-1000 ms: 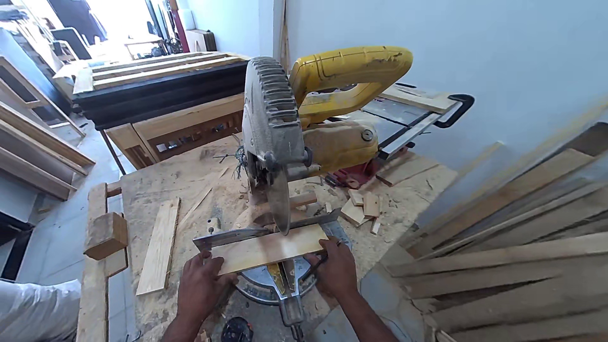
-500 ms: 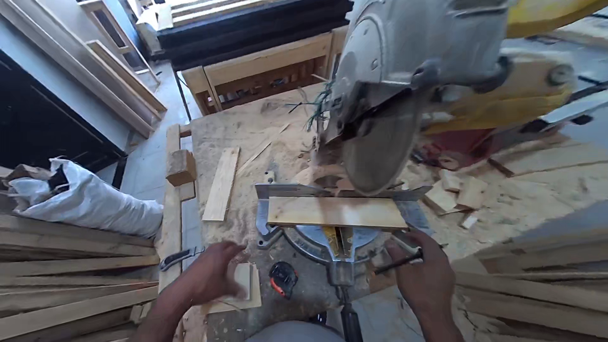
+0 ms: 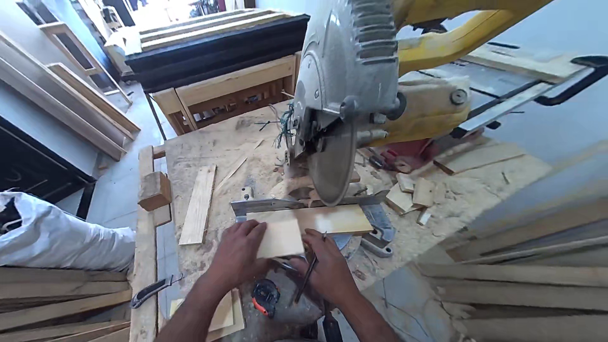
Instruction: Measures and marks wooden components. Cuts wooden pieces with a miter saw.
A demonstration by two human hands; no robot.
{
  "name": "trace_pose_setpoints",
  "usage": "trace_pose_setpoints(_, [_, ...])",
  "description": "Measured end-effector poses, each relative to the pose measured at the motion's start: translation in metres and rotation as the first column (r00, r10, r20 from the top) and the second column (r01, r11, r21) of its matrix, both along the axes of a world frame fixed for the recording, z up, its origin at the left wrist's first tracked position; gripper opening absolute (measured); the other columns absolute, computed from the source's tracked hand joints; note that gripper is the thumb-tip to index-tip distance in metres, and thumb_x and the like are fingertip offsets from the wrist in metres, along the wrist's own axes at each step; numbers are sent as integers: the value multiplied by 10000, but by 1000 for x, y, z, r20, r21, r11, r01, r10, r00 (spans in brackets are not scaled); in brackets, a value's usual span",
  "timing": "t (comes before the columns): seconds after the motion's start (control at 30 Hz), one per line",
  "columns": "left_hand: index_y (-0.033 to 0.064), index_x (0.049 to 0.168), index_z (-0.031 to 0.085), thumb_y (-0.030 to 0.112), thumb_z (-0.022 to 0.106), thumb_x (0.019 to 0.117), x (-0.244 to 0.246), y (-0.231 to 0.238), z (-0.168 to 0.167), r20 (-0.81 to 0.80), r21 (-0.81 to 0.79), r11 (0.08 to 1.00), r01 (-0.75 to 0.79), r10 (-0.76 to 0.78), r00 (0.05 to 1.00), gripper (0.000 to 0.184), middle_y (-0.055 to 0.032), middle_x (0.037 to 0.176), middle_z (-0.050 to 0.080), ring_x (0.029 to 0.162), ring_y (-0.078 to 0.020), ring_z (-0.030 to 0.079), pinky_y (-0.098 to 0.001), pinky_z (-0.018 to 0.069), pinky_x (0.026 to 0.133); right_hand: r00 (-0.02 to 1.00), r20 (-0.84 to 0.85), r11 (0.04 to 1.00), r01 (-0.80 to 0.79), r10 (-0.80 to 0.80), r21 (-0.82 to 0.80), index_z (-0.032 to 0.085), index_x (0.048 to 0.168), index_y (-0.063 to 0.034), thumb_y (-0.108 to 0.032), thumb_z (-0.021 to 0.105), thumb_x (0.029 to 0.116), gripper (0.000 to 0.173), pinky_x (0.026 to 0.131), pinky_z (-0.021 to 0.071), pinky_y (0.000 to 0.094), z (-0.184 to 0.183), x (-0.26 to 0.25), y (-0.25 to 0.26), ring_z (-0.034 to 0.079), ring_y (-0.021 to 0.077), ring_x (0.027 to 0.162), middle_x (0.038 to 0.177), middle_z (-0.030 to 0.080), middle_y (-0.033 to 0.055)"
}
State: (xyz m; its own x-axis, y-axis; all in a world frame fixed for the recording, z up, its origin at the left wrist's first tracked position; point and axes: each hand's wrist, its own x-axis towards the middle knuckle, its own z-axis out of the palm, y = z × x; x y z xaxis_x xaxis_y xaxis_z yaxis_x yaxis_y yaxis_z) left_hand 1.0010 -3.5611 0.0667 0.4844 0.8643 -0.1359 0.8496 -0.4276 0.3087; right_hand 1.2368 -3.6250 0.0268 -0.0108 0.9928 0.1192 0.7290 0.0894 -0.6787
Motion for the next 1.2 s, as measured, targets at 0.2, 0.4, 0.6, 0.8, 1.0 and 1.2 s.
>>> trace_pose_setpoints(0.2, [91, 1386, 622, 319, 725, 939, 9, 20, -28, 282, -68, 871, -486, 484, 828, 512, -161, 1437, 572, 1338, -325, 544, -515, 458, 1114, 963, 258, 993, 103, -85, -56, 685, 1343, -167, -609, 632, 927, 609, 1165, 385, 516, -31, 16, 53, 515, 310, 1379, 1415, 630, 81])
trace_pose_setpoints(0.4, [25, 1366, 628, 306, 577, 1032, 4, 20, -51, 409, -374, 742, -556, 670, 619, 439, -160, 1235, 685, 1134, -250, 669, -444, 526, 1029, 968, 192, 987, 153, -160, 53, 760, 1180, -156, -634, 675, 873, 574, 1153, 389, 544, -47, 13, 54, 531, 331, 1364, 1431, 622, 82])
trace_pose_setpoints(0.6, [67, 1293, 697, 269, 514, 1062, 23, 24, -48, 369, -316, 695, -646, 717, 591, 357, -161, 1219, 687, 1137, -262, 668, -455, 516, 1034, 958, 184, 976, 210, -218, 63, 787, 1102, -152, -648, 703, 841, 567, 1190, 328, 562, -41, -3, 55, 476, 392, 1414, 1460, 587, 178])
trace_pose_setpoints(0.8, [67, 1214, 727, 263, 579, 1030, 24, 26, -55, 426, -341, 675, -654, 731, 533, 307, -130, 1137, 703, 1044, -230, 687, -439, 548, 971, 964, 164, 977, 200, -211, 78, 799, 1068, -165, -662, 700, 839, 557, 1201, 313, 554, -45, -2, 56, 460, 382, 1435, 1481, 577, 165])
trace_pose_setpoints(1.0, [56, 1250, 699, 296, 756, 913, 25, 30, -56, 446, -432, 663, -612, 747, 493, 417, -149, 1177, 681, 1075, -251, 675, -461, 548, 974, 973, 138, 982, 185, -187, 24, 800, 1092, -183, -614, 718, 844, 504, 1226, 267, 541, -42, 0, 56, 404, 346, 1482, 1510, 558, 131])
trace_pose_setpoints(1.2, [71, 1267, 692, 304, 802, 871, 28, 34, -62, 466, -428, 668, -608, 740, 485, 473, -155, 1214, 683, 1121, -268, 670, -492, 542, 995, 969, 166, 982, 188, -181, -27, 788, 1121, -176, -590, 704, 862, 495, 1239, 246, 506, -41, 0, 57, 381, 300, 1501, 1556, 516, 95])
